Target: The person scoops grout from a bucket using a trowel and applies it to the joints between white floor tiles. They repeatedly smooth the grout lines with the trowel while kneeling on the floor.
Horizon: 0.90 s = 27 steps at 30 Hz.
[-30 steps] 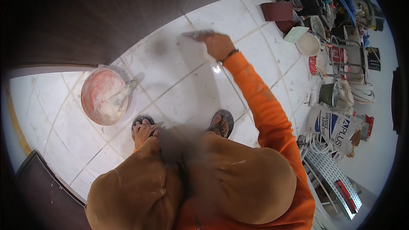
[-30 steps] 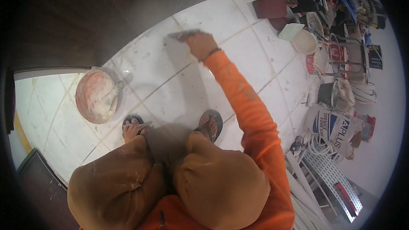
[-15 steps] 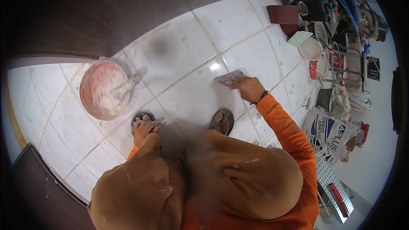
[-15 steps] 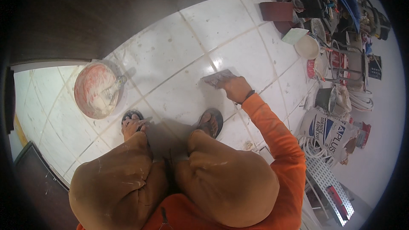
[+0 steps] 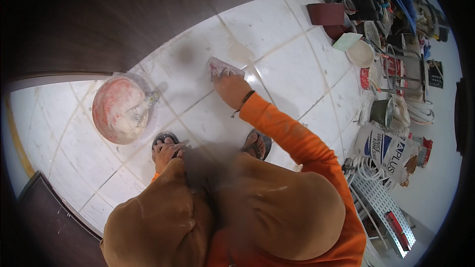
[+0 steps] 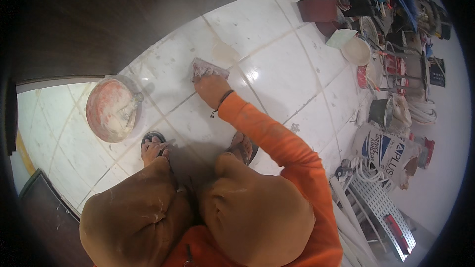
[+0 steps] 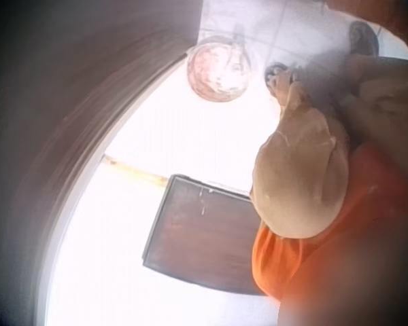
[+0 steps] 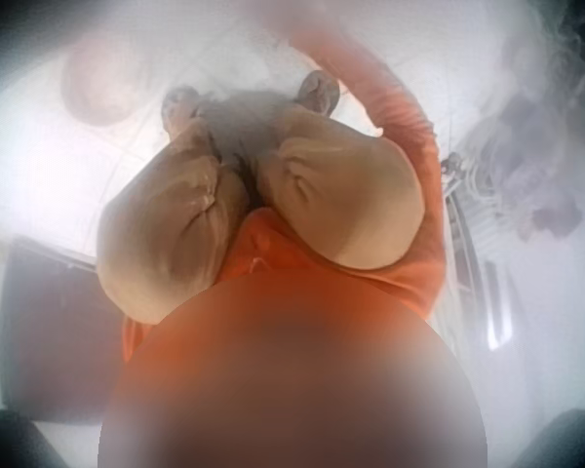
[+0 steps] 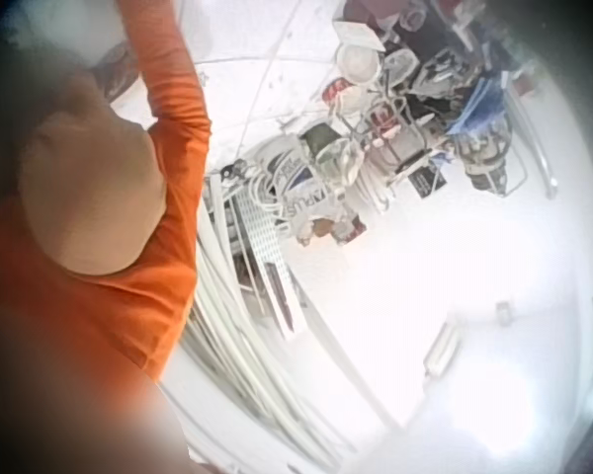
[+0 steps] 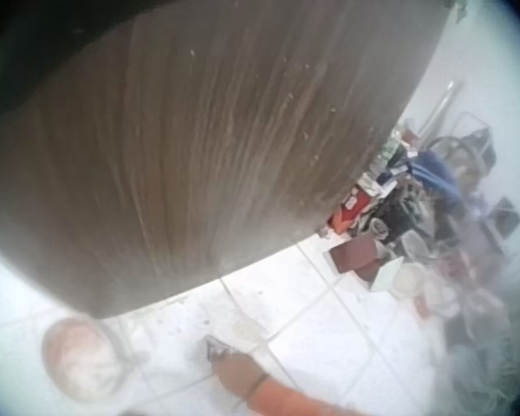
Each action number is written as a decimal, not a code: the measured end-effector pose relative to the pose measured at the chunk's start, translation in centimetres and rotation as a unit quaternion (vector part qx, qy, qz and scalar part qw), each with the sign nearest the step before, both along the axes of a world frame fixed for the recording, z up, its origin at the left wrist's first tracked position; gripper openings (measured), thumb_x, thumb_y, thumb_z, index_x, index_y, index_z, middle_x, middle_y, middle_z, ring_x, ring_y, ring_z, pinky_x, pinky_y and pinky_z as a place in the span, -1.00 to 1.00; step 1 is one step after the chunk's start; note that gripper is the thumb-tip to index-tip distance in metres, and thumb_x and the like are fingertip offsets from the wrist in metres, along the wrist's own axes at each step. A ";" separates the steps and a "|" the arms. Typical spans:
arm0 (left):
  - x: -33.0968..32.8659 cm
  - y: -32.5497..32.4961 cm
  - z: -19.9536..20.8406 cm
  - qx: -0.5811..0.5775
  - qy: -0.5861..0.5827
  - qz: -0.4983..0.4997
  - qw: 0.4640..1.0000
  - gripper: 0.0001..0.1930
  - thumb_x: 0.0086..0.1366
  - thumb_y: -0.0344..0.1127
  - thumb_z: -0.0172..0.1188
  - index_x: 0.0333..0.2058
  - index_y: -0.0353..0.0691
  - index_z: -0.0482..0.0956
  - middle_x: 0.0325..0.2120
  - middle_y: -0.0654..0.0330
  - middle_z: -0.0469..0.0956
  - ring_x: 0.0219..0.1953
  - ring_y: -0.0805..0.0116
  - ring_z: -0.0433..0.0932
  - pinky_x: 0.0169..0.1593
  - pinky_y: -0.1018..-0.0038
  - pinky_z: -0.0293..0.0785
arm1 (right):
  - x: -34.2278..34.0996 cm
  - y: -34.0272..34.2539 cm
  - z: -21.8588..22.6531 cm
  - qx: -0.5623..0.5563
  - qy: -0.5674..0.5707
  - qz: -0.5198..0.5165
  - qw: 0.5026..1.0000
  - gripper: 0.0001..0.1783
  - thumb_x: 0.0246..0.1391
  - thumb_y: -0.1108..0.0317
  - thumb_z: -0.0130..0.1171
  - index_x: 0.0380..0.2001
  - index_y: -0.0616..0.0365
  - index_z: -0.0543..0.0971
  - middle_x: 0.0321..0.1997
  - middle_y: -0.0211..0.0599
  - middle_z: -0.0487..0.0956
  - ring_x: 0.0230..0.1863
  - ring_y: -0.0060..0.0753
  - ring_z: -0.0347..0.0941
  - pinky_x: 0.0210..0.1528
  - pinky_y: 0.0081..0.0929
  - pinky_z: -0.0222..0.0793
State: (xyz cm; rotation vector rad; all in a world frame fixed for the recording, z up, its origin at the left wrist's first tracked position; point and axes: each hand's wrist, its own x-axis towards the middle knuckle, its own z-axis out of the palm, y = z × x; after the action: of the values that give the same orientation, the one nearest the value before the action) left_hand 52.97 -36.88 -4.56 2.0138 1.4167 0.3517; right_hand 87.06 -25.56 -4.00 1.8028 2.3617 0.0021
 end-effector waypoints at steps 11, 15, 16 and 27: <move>-1.4 -0.6 -1.8 0.019 0.007 -0.029 0.999 -0.71 0.11 -0.17 0.31 -0.14 0.14 0.70 -0.20 0.38 0.63 0.01 0.15 0.37 0.25 0.11 0.14 | 11.8 6.0 3.9 -0.055 0.093 0.023 0.994 -0.61 0.01 0.52 0.04 -0.12 -0.08 0.66 0.03 -0.18 0.60 0.10 -0.08 0.48 0.07 -0.22 0.48; -0.1 -0.4 -0.5 0.002 -0.006 0.008 1.000 -0.73 0.02 -0.33 0.33 -0.23 0.09 0.72 -0.24 0.37 0.63 -0.02 0.17 0.40 0.25 0.14 0.21 | 16.0 -3.0 3.1 -0.077 0.085 0.055 0.992 -0.51 -0.12 0.55 0.08 -0.06 -0.05 0.65 0.10 -0.24 0.60 0.06 -0.17 0.53 0.07 -0.28 0.49; 0.3 -0.3 0.1 0.003 -0.005 0.024 1.000 -0.73 -0.02 -0.41 0.33 -0.28 0.06 0.73 -0.26 0.35 0.64 -0.04 0.17 0.42 0.25 0.16 0.24 | 15.3 -5.4 3.9 -0.117 0.075 0.008 0.990 -0.51 -0.13 0.54 0.08 -0.07 -0.05 0.66 0.11 -0.25 0.60 0.07 -0.17 0.53 0.09 -0.28 0.49; 0.6 -0.3 0.6 0.012 0.046 -0.005 0.999 -0.77 -0.01 -0.38 0.34 -0.31 0.05 0.72 -0.26 0.33 0.63 -0.01 0.17 0.42 0.27 0.18 0.22 | 12.5 -2.9 7.2 -0.060 0.259 -0.270 0.926 -0.46 0.00 0.46 0.03 0.13 0.10 0.50 -0.42 0.07 0.61 -0.35 0.14 0.56 -0.24 -0.03 0.50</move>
State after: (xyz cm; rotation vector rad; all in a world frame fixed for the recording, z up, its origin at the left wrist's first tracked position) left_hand 53.56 -37.18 -3.94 2.0799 1.4645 0.2753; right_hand 99.60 -28.46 3.19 2.5635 1.9731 -0.7532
